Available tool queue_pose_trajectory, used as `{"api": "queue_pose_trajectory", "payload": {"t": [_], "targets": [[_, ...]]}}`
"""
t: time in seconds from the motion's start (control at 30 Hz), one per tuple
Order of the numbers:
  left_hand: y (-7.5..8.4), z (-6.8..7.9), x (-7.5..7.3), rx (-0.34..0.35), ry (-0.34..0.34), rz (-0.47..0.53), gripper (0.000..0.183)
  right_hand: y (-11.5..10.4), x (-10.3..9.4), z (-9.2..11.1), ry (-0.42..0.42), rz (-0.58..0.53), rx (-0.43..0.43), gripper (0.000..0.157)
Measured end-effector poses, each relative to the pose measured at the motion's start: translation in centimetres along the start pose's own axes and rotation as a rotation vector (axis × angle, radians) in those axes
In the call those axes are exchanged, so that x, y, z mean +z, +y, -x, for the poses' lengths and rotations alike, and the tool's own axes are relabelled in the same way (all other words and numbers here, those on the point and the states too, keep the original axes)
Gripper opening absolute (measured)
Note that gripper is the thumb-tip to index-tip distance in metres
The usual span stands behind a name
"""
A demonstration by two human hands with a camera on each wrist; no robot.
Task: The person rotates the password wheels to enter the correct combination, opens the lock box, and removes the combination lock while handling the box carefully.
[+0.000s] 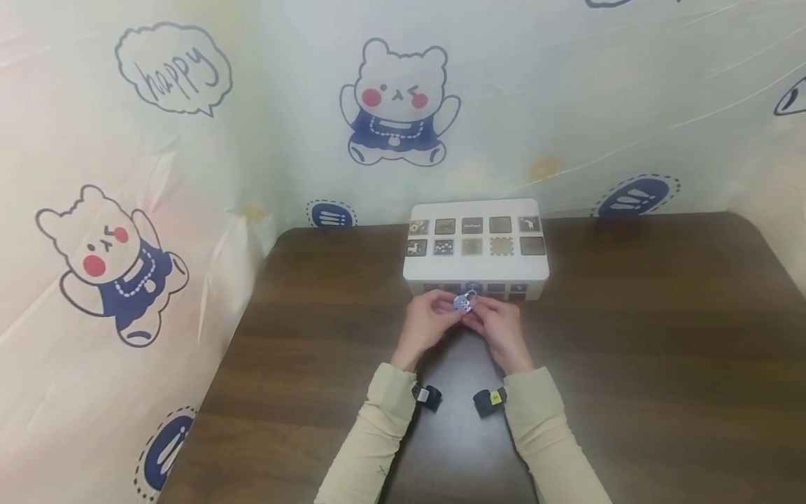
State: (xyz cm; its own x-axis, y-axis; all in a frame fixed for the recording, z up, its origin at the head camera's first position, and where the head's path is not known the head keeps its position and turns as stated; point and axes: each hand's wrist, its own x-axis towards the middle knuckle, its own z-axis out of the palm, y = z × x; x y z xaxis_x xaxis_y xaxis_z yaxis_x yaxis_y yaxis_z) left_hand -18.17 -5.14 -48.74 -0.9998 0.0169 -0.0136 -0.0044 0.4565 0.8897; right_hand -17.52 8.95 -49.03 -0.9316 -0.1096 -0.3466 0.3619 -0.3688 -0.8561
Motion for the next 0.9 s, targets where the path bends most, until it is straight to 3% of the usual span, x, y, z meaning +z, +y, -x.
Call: {"api": "queue_pose_trajectory", "payload": {"t": [0.1,0.27,0.33,0.6,0.9], "targets": [[-0.1,0.2,0.4,-0.055,-0.025,0.058,0.022,-0.4,-0.4,0.0,-0.015,0.091,-0.015,0.041],[0.0,0.5,1.0,-0.149,-0.061,0.311,0.017,-0.4,-1.1,-0.3,0.016,0.275,-0.074,0.036],[-0.2,0.4,1.2,-0.178,-0.063,0.368,0.015,-0.2,-1.3,-0.4,0.031,0.331,-0.095,0.033],[-0.8,-0.6,1.7,-0.247,-0.068,0.398,0.010,0.4,-1.9,-0.7,0.014,0.424,-0.148,0.031],[-0.7,-0.6,1.9,-0.238,-0.080,0.329,0.015,-0.1,-2.0,-0.3,0.032,0.441,-0.164,0.032]]}}
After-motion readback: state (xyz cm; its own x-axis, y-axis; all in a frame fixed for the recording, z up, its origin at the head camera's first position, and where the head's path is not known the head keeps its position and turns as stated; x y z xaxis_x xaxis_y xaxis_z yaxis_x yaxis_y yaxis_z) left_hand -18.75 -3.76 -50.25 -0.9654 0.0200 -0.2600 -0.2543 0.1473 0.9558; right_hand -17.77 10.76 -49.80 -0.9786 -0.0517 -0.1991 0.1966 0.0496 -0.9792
